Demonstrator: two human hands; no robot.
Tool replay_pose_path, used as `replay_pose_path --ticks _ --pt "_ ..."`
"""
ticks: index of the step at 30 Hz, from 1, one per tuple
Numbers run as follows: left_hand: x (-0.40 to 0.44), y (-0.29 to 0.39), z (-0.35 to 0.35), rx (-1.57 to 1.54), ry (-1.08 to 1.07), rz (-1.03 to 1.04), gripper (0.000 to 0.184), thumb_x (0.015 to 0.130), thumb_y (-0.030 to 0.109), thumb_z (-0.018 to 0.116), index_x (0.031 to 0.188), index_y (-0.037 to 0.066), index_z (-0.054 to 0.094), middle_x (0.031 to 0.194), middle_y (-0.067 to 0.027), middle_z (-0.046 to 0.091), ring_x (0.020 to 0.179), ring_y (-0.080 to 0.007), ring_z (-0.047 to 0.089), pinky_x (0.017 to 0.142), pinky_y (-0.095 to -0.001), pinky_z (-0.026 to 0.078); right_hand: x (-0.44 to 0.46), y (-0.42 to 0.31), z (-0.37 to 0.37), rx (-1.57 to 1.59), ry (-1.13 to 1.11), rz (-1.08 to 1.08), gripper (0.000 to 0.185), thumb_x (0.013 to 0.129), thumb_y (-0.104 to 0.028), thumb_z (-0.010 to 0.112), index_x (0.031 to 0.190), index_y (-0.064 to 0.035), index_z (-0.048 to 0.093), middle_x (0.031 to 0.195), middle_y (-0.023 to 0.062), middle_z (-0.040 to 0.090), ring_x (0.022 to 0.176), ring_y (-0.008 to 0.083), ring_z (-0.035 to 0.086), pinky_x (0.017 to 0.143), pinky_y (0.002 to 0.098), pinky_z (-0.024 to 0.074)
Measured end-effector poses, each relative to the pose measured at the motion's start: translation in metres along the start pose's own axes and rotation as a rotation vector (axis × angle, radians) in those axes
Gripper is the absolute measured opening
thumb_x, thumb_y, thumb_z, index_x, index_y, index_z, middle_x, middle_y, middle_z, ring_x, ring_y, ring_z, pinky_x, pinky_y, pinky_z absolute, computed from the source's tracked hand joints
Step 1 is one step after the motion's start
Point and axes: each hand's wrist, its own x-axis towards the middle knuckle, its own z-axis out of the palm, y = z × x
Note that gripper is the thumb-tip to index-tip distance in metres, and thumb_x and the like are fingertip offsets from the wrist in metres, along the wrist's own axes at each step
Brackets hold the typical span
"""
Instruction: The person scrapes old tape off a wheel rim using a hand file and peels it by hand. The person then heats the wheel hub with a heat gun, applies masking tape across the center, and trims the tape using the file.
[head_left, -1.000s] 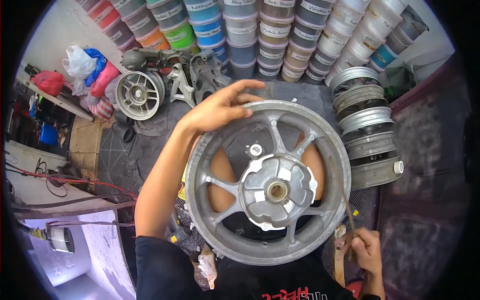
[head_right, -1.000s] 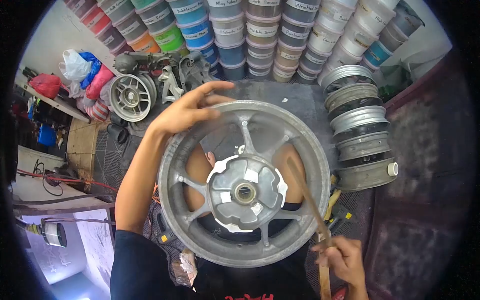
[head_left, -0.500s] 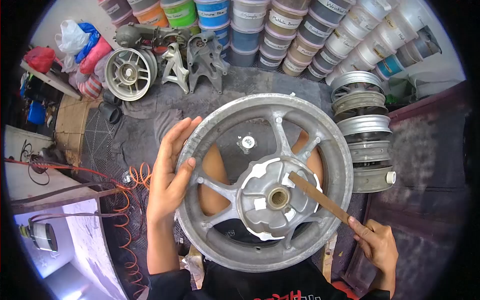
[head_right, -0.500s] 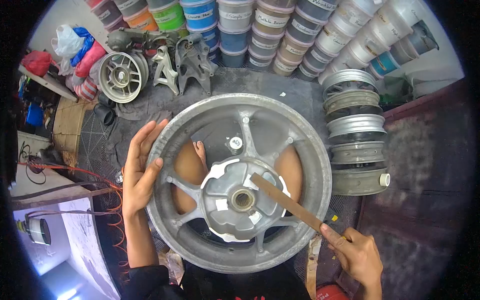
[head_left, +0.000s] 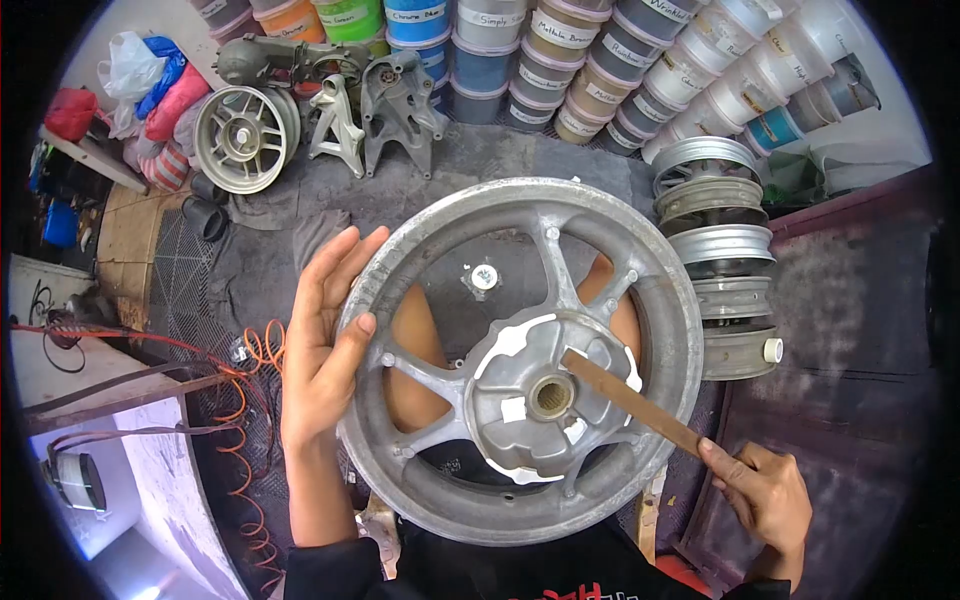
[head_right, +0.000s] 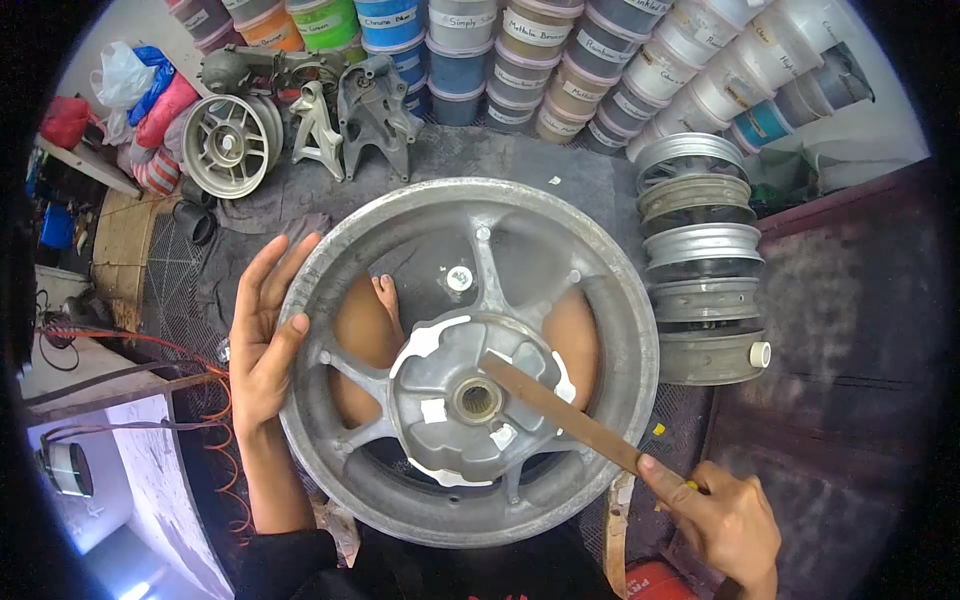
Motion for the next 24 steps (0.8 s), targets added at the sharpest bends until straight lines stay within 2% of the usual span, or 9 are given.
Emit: replay_pose_path --ticks 4,7,10,14,19,21,22,24 --pt "0.001 -0.002 0.000 -0.018 -0.012 0.010 0.069 0.084 -0.011 0.046 0.149 -0.003 0.026 0.150 -0.0274 0.038 0.142 -0.0325 0.037 0.118 -0.0420 0.025 0.012 -0.002 0.005 0.012 -0.020 0.014 0.061 0.072 -0.009 0.078 0.130 -0.0244 0.066 0.062 0.0082 0.052 0.047 0.0232 0.053 0.044 0.0385 0.0433" --pt "0.000 -0.003 -0.003 -0.020 -0.015 0.012 0.069 0.085 -0.010 0.047 0.149 -0.003 0.026 0.150 -0.0276 0.038 0.142 -0.0324 0.037 0.118 -0.0419 0.025 0.006 0.004 -0.003 0.126 0.037 0.045 0.054 0.070 0.001 0.074 0.123 -0.0111 0.069 0.060 0.0115 0.048 0.049 0.0269 0.049 0.046 0.0386 0.0376" --pt "-0.003 -0.004 -0.002 -0.046 0.028 0.003 0.071 0.091 0.010 0.063 0.151 -0.001 0.026 0.149 -0.0281 0.040 0.140 -0.0334 0.039 0.116 -0.0425 0.028 -0.004 0.010 -0.004 0.054 0.010 0.006 0.059 0.073 -0.009 0.079 0.129 -0.0231 0.067 0.063 0.0084 0.053 0.047 0.0244 0.051 0.044 0.0391 0.0429" --pt "-0.001 -0.004 0.001 -0.051 0.029 -0.004 0.072 0.090 0.010 0.063 0.150 -0.001 0.026 0.149 -0.0285 0.040 0.140 -0.0334 0.040 0.116 -0.0426 0.028 0.013 -0.004 0.001 -0.014 0.003 0.000 0.056 0.072 -0.010 0.079 0.126 -0.0219 0.069 0.060 0.0066 0.050 0.046 0.0214 0.052 0.043 0.0371 0.0428" --pt "-0.002 -0.003 0.000 -0.056 0.048 -0.012 0.072 0.090 0.012 0.064 0.150 -0.002 0.026 0.149 -0.0288 0.040 0.139 -0.0336 0.040 0.116 -0.0427 0.029 0.005 0.011 -0.012 -0.087 0.096 -0.039 0.052 0.073 -0.013 0.078 0.123 -0.0237 0.071 0.060 0.0047 0.049 0.046 0.0189 0.050 0.042 0.0354 0.0395" --pt "-0.002 -0.002 -0.001 -0.056 0.032 -0.010 0.071 0.085 -0.002 0.053 0.150 -0.002 0.026 0.149 -0.0282 0.039 0.141 -0.0327 0.038 0.117 -0.0420 0.026 0.008 0.008 -0.015 -0.201 0.064 -0.064 0.049 0.074 -0.017 0.077 0.121 -0.0264 0.071 0.059 0.0032 0.046 0.045 0.0183 0.047 0.042 0.0349 0.0371" --pt "-0.002 -0.002 -0.001 -0.058 0.021 -0.009 0.072 0.082 -0.009 0.048 0.150 -0.002 0.025 0.150 -0.0279 0.039 0.142 -0.0322 0.037 0.118 -0.0416 0.025 0.015 0.002 -0.017 -0.234 0.053 -0.081 0.050 0.072 -0.014 0.077 0.120 -0.0245 0.072 0.059 0.0038 0.046 0.044 0.0183 0.047 0.042 0.0347 0.0364" --pt "-0.001 -0.003 0.001 -0.056 0.029 -0.005 0.071 0.087 0.006 0.059 0.150 -0.002 0.026 0.149 -0.0285 0.040 0.140 -0.0331 0.040 0.117 -0.0423 0.028 0.027 -0.008 -0.021 -0.303 0.034 -0.117 0.052 0.067 -0.007 0.077 0.117 -0.0205 0.074 0.057 0.0048 0.046 0.044 0.0184 0.047 0.043 0.0343 0.0348"
